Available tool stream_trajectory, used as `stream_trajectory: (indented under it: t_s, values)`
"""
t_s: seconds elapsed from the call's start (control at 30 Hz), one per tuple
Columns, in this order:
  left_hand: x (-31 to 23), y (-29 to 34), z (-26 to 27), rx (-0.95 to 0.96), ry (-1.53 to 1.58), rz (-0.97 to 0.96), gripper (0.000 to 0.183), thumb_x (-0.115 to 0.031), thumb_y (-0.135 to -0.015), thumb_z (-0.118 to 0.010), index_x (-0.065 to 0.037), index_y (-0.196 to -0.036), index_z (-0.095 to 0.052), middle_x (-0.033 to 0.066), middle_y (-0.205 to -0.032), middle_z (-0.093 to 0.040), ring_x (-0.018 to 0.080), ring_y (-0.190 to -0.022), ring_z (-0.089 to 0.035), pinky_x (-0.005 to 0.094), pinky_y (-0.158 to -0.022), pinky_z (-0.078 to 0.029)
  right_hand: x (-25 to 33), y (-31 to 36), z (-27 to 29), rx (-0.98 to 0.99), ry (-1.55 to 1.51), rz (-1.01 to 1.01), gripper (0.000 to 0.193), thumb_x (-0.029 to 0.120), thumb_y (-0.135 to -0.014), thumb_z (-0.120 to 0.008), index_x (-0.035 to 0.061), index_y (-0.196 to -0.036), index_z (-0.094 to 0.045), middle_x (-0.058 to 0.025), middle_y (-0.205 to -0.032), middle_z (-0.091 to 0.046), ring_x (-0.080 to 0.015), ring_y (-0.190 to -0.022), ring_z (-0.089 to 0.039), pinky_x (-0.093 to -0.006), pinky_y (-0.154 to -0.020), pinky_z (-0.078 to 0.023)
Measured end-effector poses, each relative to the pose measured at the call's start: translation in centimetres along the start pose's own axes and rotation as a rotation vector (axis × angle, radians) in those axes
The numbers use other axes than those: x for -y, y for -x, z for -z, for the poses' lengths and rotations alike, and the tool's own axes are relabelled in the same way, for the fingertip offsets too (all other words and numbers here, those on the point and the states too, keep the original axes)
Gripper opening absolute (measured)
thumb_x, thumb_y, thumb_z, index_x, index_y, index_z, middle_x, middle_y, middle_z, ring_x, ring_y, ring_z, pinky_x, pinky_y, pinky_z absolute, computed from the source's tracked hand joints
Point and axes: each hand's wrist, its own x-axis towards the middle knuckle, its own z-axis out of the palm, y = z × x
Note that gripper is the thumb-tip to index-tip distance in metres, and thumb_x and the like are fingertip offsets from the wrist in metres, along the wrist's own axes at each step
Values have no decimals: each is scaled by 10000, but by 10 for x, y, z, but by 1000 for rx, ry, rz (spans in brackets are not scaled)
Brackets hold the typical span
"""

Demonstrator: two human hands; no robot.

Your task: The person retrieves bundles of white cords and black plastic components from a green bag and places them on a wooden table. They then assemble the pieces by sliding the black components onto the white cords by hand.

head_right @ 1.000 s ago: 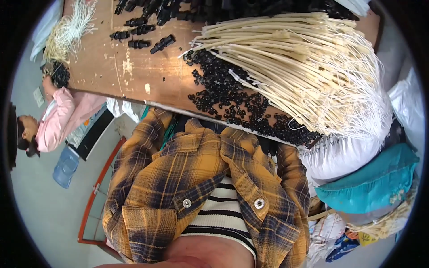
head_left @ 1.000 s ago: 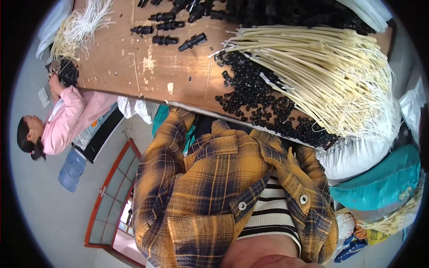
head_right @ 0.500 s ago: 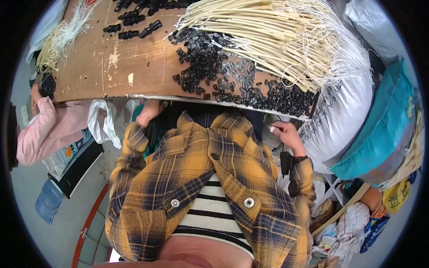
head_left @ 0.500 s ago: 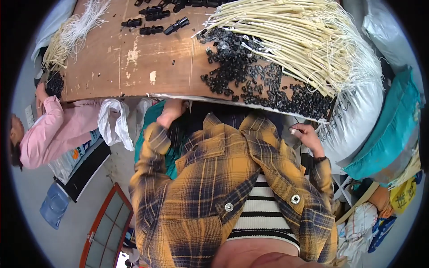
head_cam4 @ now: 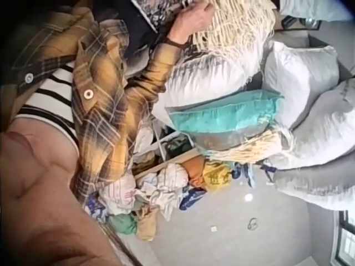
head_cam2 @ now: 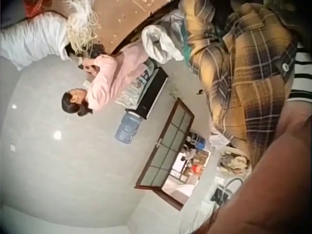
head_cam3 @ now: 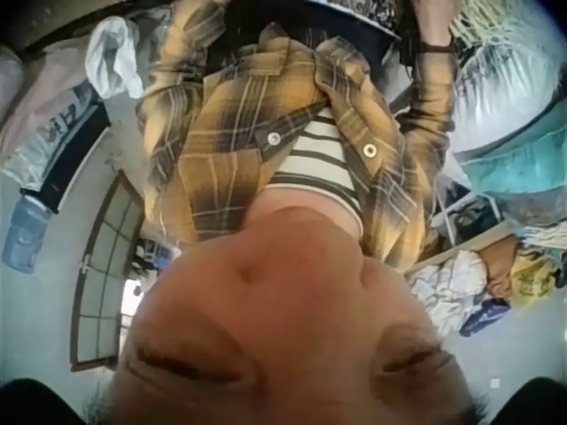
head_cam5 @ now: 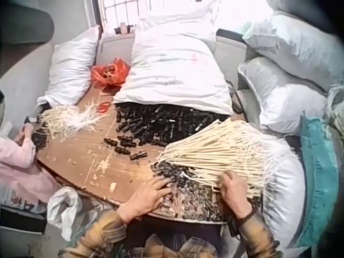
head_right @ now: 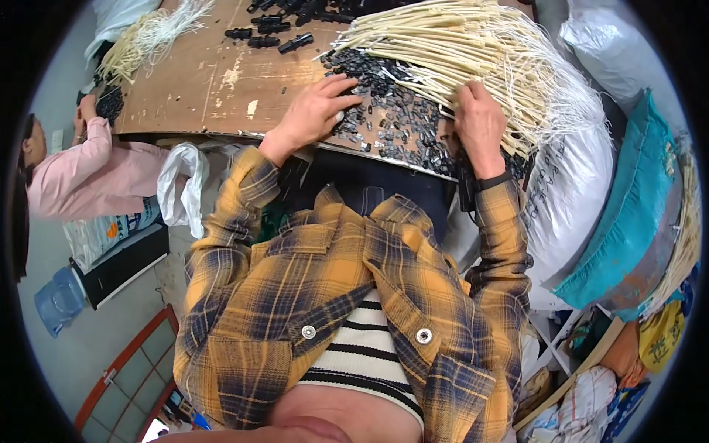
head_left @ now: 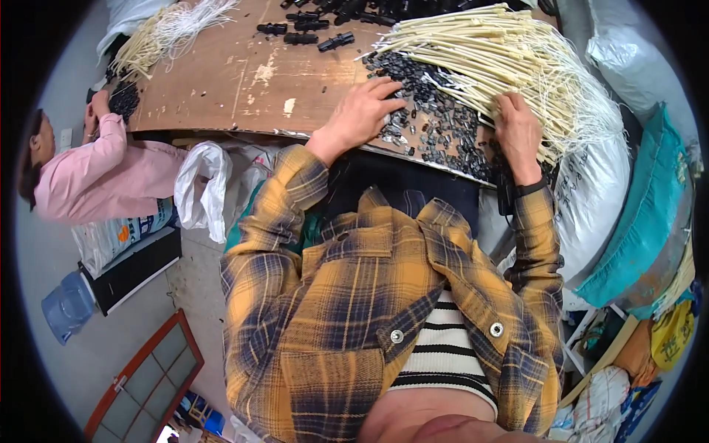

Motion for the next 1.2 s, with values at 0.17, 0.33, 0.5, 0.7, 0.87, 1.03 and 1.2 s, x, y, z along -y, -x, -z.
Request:
stream_trajectory:
  t_s: [0.17, 0.33, 0.5, 0.7, 0.87, 1.03, 1.2]
  values:
    - [58, 4, 5, -199, 108, 329, 312, -40, -755, -643, -83, -1061, -684, 124, -1133, -645, 262, -1067, -582, 383, -913, -483, -10, -6, -3, 52, 142, 49, 112, 100, -814, -605, 106, -926, -612, -51, -872, -614, -275, -804, -611, -379, -669, -472]
    - [98, -24, 12, -268, -118, 522, 315, -134, -730, -691, -72, -1039, -685, 128, -1085, -652, 265, -1038, -553, 388, -901, -452, 15, -19, 19, -100, -84, 315, 182, 46, -818, -614, 101, -992, -621, -59, -787, -603, -230, -704, -590, -344, -624, -455]
    - [107, -23, 0, -49, 11, 558, 315, -128, -793, -640, -74, -1103, -653, 129, -1021, -637, 300, -995, -581, 386, -842, -474, 62, -17, 26, 158, -350, 82, 297, 33, -836, -604, 90, -1126, -636, -99, -821, -613, -259, -676, -605, -342, -616, -482]
    - [67, -20, 12, -6, 941, 607, 439, 30, -799, -485, -53, -1220, -582, 38, -1044, -635, 104, -914, -575, 240, -785, -488, 73, -37, -4, 155, -702, -161, 213, 78, -882, -604, 40, -1084, -659, -146, -830, -650, -261, -712, -629, -305, -673, -490]
    - [59, -30, 21, 47, 840, 478, 439, 56, -748, -511, -94, -1147, -612, 15, -951, -630, 136, -819, -592, 265, -701, -483, 75, -45, -4, 242, -529, -28, 223, 75, -855, -622, 78, -1071, -675, -108, -768, -626, -255, -629, -601, -320, -581, -465]
    - [50, -35, 11, -42, 470, 154, 251, 55, -777, -522, -129, -906, -634, 21, -870, -637, 192, -885, -591, 325, -737, -477, 78, -45, 2, 281, -202, 231, 421, 146, -783, -712, 157, -1195, -627, -40, -640, -573, -189, -535, -548, -340, -556, -415]
    - [33, -40, 21, -231, 321, 49, 163, -35, -807, -609, -169, -893, -638, -14, -795, -607, 162, -764, -604, 335, -658, -497, 49, -48, 12, 292, -282, 72, 578, 36, -748, -688, 163, -1297, -561, -83, -856, -700, -185, -656, -613, -350, -653, -483]
